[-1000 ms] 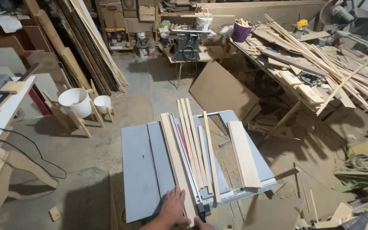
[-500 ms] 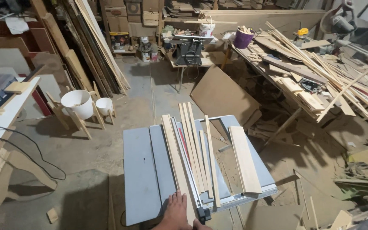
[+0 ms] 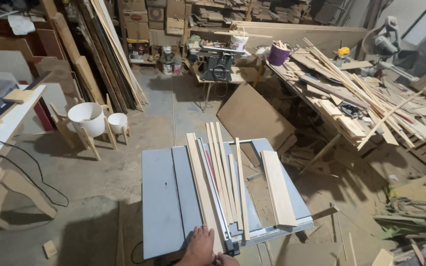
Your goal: Organizing and aligning thin wooden strips on a table saw surface.
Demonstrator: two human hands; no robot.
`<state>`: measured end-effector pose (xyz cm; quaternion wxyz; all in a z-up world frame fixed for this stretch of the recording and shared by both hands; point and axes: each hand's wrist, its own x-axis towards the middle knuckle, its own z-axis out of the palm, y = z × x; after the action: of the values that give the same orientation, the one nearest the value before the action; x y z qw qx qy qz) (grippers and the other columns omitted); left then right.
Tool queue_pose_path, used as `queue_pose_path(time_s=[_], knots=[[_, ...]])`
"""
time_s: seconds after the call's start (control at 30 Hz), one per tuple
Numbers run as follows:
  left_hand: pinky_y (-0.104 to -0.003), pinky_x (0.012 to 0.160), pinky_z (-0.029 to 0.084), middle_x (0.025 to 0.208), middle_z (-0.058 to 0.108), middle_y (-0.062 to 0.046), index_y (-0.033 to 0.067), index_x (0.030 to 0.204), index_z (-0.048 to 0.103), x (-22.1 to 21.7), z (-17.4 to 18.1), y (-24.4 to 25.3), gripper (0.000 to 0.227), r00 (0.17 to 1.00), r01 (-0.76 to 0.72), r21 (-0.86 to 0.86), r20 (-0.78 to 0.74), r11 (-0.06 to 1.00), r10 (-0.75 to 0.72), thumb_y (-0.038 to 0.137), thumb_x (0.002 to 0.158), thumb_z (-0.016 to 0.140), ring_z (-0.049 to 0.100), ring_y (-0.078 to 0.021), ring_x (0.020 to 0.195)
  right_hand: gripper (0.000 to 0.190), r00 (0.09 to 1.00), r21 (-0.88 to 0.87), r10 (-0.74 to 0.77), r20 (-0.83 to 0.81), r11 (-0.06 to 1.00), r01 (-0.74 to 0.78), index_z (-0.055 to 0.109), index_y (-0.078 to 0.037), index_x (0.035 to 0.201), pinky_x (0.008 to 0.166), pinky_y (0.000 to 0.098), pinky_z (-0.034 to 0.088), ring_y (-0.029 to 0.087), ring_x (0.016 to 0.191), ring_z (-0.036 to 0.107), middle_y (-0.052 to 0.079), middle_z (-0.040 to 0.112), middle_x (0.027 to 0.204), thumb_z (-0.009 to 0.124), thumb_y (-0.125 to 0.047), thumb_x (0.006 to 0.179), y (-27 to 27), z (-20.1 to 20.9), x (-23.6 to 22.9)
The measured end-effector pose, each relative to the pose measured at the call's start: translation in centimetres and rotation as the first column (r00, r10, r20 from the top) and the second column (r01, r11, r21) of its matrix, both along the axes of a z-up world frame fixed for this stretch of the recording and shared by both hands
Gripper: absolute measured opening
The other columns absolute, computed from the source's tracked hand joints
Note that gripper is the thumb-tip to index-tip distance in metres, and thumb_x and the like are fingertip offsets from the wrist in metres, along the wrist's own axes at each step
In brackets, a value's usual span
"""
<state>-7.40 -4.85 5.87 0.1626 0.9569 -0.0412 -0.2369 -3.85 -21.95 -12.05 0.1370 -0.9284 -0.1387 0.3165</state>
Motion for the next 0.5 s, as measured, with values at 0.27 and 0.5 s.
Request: queue_pose_path(time_s=[0.27,0.5], knots=[[-0.054,0.126,0.013,0.157,0.031,-0.036,-0.0026,0.153,0.036,1.5,-7.3,-0.4,0.068,0.985,0.021,0.049,0.169,0.999,-0.029,0.023,0.097,0.064,0.033,-0.0424,0.147,0.030,0.933,0.207,-0.267,-0.242,0.925,0.318,0.076,-0.025,0.113,0.088,0.0198,0.049,0.006,0.097,0.065,-0.005,0.073,0.116,0.062,-0.044,0.096,2.3,8.6,-1.6],[-0.052,0.127,0.012,0.158,0.029,-0.037,-0.0040,0.153,0.035,2.5,-8.4,-0.1,0.078,0.986,-0.010,0.037,0.165,0.999,0.003,0.028,0.095,0.075,0.033,-0.0425,0.147,0.024,0.453,0.254,-0.565,-0.690,0.397,0.882,0.073,-0.005,0.114,0.059,0.0307,0.051,0.023,0.063,0.058,0.015,0.067,0.093,0.059,-0.022,0.103,4.1,13.3,-2.7]])
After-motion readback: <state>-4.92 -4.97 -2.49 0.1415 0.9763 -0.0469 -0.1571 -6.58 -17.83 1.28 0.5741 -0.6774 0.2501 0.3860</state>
